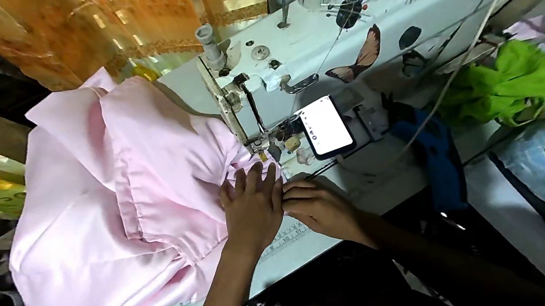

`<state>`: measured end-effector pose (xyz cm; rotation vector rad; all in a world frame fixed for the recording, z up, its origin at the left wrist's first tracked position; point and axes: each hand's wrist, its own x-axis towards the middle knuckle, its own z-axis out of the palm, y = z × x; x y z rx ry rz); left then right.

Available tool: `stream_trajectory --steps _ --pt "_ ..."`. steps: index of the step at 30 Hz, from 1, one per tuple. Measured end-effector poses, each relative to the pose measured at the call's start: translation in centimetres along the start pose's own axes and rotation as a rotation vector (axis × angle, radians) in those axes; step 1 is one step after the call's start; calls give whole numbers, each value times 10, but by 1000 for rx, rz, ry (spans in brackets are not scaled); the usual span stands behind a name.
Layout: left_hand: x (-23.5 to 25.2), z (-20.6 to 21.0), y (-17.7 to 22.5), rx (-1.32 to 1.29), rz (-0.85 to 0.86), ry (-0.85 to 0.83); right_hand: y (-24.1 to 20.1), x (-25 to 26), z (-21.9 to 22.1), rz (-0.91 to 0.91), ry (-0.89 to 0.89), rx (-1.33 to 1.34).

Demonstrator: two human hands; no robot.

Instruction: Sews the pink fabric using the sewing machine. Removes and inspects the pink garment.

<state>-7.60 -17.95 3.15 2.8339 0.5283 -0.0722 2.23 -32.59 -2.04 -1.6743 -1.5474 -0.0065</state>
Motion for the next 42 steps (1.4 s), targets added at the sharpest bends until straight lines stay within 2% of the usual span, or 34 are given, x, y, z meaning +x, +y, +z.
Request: stream_trajectory --steps 7,10,14,17,21,25,27,29,32,34,38,42 --pt "1 2 -9 26 52 11 3 2 2 -2 27 38" --pt "3 8 -16 23 99 98 5 4 2 -6 23 55" --pt "7 8 -25 -70 150 140 7 8 2 -1 14 72" --pt "11 -9 -38 -134 206 121 6 10 1 21 -6 77" --pt "15 -49 -49 74 252 -18 -3 21 -1 74 -58 8" --pt "19 -71 -37 349 259 -93 -14 32 1 58 -82 -46" --pt "19 -76 -30 379 320 10 -12 30 -2 -23 -65 29" --pt "18 -78 -27 285 364 136 -3 23 -9 -63 -76 123" --pt "13 -64 -21 115 330 217 3 15 -14 27 -103 167" --pt "8 -47 -19 139 383 272 -1 16 -13 98 -132 156" --pt "5 -40 -24 299 299 123 -10 17 -1 -22 -88 73" --pt "14 -55 -33 183 270 -19 -11 11 4 -21 -61 96"
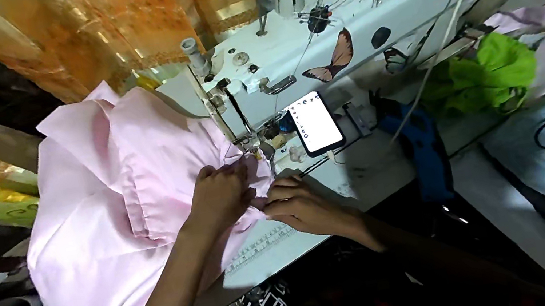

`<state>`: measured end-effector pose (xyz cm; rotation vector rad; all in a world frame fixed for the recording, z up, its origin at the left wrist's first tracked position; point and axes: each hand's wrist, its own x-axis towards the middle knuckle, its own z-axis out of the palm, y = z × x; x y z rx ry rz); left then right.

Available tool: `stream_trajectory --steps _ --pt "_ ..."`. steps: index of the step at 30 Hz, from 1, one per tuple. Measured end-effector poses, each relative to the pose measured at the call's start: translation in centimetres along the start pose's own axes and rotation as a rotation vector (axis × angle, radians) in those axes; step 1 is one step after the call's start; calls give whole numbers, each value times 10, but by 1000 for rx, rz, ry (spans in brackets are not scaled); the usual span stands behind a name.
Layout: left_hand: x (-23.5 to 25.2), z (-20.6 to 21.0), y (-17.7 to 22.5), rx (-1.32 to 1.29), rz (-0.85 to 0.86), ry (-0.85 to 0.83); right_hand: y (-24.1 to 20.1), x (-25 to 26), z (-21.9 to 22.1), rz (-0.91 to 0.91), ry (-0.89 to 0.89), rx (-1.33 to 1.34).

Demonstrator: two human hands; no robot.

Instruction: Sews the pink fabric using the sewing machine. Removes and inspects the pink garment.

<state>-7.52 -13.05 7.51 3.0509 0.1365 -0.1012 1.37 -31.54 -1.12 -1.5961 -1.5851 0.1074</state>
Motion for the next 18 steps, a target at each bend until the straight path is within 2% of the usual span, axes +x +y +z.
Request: stream_trajectory --steps 2,5,7,12,18 --pt "1 -3 -8 -145 17 63 0 -4 1 41 42 41" --pt "2 -5 -8 -350 -123 102 -3 -6 4 94 80 69" --pt "5 -4 -4 -386 -181 114 -5 -3 3 126 78 60" --pt "13 12 -6 -221 -79 216 -5 5 -7 173 25 52" --pt "7 27 -6 29 124 393 1 2 -16 72 -31 -139"
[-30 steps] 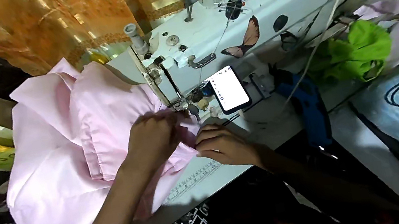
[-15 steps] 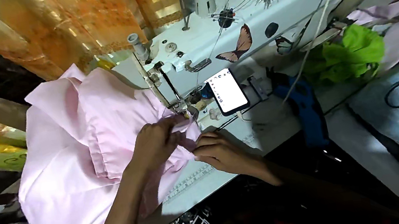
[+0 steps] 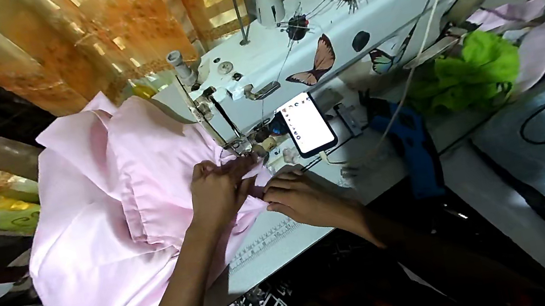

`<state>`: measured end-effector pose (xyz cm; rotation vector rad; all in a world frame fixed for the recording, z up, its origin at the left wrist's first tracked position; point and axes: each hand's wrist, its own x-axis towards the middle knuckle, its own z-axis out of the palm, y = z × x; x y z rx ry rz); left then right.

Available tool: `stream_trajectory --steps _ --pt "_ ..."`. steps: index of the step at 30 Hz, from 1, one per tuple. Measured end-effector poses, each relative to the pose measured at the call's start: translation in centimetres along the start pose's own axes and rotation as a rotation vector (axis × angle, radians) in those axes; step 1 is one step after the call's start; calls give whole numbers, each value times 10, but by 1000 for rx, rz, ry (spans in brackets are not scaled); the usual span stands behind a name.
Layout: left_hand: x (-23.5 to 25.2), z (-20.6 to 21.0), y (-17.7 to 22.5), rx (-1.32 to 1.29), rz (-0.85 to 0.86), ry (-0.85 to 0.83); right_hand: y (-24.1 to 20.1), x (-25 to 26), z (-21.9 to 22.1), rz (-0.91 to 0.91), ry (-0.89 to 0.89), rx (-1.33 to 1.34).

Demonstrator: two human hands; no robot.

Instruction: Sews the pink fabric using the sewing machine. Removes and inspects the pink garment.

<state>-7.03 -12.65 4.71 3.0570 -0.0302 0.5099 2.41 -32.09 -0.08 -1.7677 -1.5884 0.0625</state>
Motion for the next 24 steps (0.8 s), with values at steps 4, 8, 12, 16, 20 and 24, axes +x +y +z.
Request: stream_trajectory --steps 4,8,12,16,20,24 --pt "-3 2 7 -38 180 -4 1 -5 4 -30 12 -23" --pt "-15 13 22 -105 47 -51 -2 -12 9 -31 27 -57" --pt "-24 23 29 -110 -56 -71 2 -17 12 -33 26 -71" --pt "-31 29 32 -171 -135 -117 2 -20 11 -19 27 -68" --pt "-35 41 32 -165 -159 -47 1 -20 16 -20 86 -118" --pt "-37 51 26 -128 -108 27 1 -20 19 -15 117 -130"
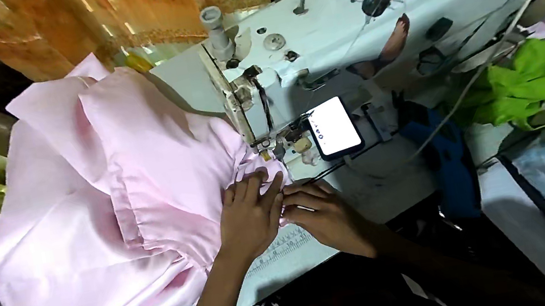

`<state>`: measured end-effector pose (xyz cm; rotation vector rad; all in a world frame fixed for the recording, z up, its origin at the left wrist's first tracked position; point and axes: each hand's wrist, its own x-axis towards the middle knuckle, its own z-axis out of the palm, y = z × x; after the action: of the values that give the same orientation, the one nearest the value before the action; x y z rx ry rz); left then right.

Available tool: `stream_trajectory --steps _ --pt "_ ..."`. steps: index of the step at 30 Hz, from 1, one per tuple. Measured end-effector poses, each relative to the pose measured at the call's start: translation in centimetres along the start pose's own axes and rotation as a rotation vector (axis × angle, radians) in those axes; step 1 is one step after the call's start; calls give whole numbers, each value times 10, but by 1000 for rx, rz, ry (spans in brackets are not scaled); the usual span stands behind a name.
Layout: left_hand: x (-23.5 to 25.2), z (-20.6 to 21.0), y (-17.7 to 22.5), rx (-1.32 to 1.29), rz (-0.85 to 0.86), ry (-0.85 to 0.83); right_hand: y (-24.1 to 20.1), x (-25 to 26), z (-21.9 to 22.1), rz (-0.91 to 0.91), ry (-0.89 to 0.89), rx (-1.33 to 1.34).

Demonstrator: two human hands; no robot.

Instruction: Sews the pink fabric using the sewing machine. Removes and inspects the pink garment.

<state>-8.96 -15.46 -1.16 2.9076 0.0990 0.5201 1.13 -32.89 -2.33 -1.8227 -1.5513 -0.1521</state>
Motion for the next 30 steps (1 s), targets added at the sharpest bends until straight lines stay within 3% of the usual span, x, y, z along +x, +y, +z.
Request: stream_trajectory --steps 11,15,20,23,27,30 --pt "16 2 -22 8 50 39 11 22 3 29 -51 64" --pt "18 -2 -28 -97 51 106 13 27 5 31 -60 52" --pt "40 -66 -42 137 116 -140 15 36 0 -24 -49 85" --pt "50 -99 -53 310 333 -225 17 44 -2 -62 -9 178" --pt "40 -141 -16 402 482 -286 13 49 -4 -40 3 171" --pt "4 -134 22 258 522 -324 8 49 -11 -138 -56 142"
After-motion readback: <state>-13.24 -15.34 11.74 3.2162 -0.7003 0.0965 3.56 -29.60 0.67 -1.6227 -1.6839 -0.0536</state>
